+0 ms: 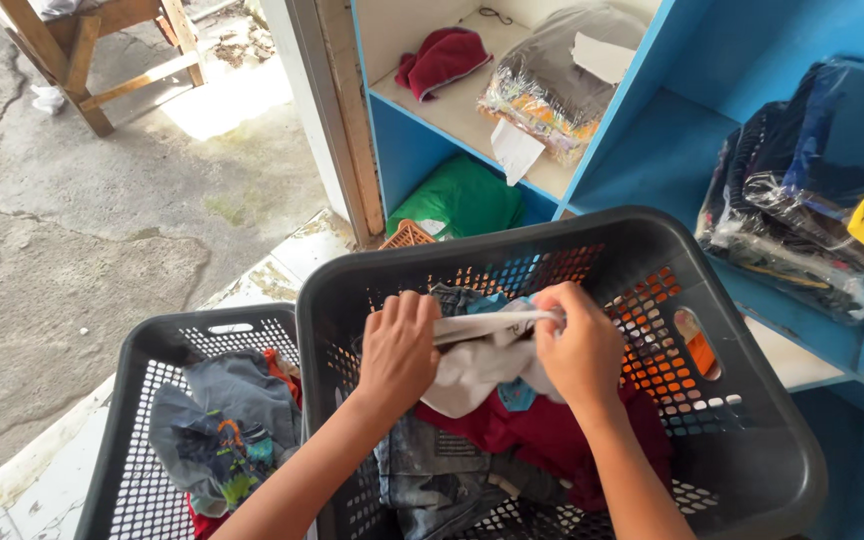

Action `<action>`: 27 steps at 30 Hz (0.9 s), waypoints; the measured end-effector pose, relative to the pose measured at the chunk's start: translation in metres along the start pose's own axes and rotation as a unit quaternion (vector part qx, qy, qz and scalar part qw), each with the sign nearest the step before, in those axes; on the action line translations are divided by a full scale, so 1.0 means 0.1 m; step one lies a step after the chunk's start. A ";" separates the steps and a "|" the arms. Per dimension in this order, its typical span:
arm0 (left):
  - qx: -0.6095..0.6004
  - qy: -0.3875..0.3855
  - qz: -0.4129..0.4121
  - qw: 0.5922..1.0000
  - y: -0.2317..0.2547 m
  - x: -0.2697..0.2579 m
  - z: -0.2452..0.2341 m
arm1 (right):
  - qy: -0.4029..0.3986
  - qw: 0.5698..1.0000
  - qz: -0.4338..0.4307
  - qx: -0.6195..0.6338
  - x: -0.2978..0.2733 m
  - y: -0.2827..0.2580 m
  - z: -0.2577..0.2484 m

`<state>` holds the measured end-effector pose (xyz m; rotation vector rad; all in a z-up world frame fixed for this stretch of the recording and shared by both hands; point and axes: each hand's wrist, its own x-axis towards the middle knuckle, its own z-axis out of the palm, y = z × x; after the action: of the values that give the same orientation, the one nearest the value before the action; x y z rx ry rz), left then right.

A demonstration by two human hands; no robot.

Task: The person sorts various pieces of clothing from one laundry basket to another, handling items one at a time and turning them over by hand.

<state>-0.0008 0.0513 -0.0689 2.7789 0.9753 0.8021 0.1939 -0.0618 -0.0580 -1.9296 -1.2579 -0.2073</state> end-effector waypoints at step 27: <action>-0.515 -0.300 -0.280 0.753 -0.41 0.02 0.90 | -0.260 0.844 0.327 0.337 -0.28 1.09 0.44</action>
<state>0.0233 0.0934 -0.1553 1.4665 0.7792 0.1733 0.2581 -0.0708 -0.1599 -1.6794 -0.7338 1.0403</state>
